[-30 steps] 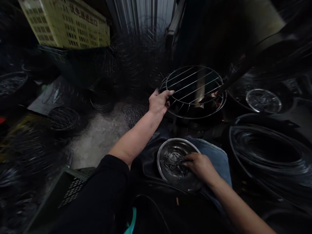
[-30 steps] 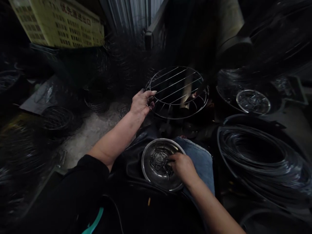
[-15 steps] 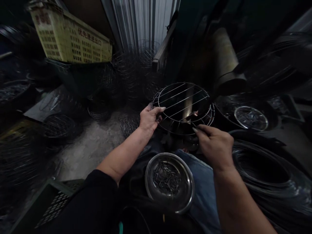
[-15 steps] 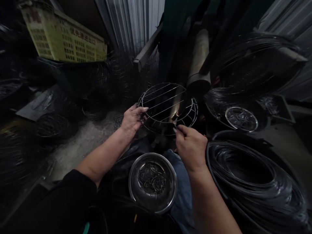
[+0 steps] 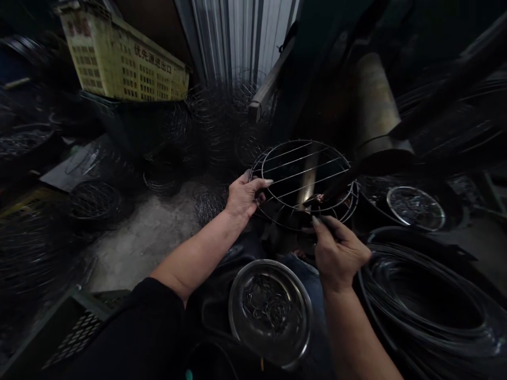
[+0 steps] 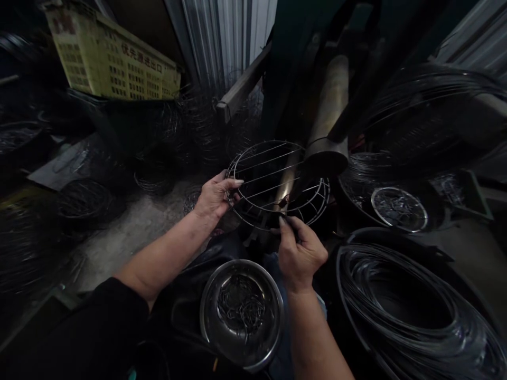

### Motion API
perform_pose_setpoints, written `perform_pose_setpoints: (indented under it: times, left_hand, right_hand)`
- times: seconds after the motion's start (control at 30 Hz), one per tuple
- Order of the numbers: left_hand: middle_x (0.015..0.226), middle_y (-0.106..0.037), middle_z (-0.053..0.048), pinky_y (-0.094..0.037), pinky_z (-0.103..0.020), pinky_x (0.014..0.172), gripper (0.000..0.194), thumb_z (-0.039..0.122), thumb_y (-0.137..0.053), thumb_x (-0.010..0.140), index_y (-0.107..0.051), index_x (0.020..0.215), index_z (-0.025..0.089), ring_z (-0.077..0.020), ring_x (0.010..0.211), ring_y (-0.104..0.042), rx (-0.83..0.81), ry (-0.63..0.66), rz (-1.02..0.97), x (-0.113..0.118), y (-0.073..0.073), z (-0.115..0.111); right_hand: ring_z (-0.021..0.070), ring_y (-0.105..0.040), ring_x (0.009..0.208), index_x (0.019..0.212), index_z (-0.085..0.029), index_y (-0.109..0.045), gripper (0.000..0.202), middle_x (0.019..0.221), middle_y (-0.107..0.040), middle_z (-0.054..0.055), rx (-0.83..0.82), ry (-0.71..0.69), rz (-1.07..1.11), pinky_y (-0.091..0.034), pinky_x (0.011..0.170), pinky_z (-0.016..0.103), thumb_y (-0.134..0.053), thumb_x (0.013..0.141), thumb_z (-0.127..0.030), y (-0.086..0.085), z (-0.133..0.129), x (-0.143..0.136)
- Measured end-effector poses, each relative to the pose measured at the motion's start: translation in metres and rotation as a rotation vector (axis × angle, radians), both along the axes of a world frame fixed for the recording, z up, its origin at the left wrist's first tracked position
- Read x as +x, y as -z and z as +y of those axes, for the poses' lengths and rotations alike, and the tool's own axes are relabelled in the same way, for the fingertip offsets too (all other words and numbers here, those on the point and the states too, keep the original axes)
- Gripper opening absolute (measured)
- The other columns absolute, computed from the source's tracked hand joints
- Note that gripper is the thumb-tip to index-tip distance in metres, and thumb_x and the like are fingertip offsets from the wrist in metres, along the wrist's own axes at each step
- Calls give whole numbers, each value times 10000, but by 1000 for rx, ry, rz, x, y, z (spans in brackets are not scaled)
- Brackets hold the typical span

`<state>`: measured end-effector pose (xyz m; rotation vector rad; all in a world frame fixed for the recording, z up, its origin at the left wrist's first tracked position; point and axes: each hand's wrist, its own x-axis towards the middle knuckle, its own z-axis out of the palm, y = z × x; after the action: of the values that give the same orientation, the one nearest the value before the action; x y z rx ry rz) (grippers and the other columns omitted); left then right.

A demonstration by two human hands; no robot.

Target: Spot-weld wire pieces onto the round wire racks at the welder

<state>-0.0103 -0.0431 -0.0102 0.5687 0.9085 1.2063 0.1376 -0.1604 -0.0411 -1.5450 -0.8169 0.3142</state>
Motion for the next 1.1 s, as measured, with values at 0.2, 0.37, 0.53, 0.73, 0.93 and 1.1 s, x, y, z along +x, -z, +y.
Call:
perform_pose_setpoints:
  times: [0.2, 0.37, 0.53, 0.73, 0.93, 1.1]
  left_hand:
    - [678, -591, 48, -360, -208, 512, 359, 115, -804, 480, -582, 757, 177, -72, 585, -526, -17, -6, -7, 2, -2, 3]
    - [683, -594, 39, -354, -217, 507, 368, 110, -810, 470, -591, 760, 169, -79, 590, -532, -13, 19, 8, 2, -6, 7]
    - [668, -598, 43, -334, -213, 498, 374, 85, -796, 476, -623, 797, 171, -77, 578, -530, -26, -1, 9, 3, -5, 9]
    - [659, -599, 42, -315, -213, 482, 357, 76, -794, 478, -611, 769, 172, -74, 570, -520, -37, -8, -6, 6, -3, 12]
    - [699, -616, 30, -331, -217, 479, 368, 94, -819, 472, -599, 758, 170, -75, 575, -527, -25, -2, -9, 8, 1, 19]
    - [664, -603, 37, -320, -210, 469, 376, 83, -811, 451, -574, 728, 176, -79, 567, -528, -56, -25, -10, 11, 1, 25]
  right_hand:
    - [180, -630, 472, 895, -157, -764, 321, 615, -683, 11, -18, -18, 157, -520, 475, 294, -796, 743, -438, 3, -2, -4]
    - [223, -708, 634, 839, -166, -752, 316, 750, -725, 50, 69, 85, -10, -589, 646, 358, -791, 740, -463, 10, 3, -2]
    - [246, -733, 704, 844, -180, -743, 354, 769, -723, 49, 35, 86, -120, -612, 712, 397, -730, 789, -530, 24, 6, 4]
    - [248, -730, 653, 820, -171, -737, 348, 731, -717, 48, 43, 112, -82, -615, 665, 392, -749, 760, -514, 26, 7, 2]
    - [220, -692, 601, 752, -178, -739, 244, 661, -707, 24, 72, 113, 10, -577, 622, 354, -776, 716, -417, 11, 12, -1]
    - [212, -686, 582, 736, -179, -740, 218, 636, -697, 15, 88, 128, 39, -561, 609, 336, -786, 697, -388, 7, 19, 0]
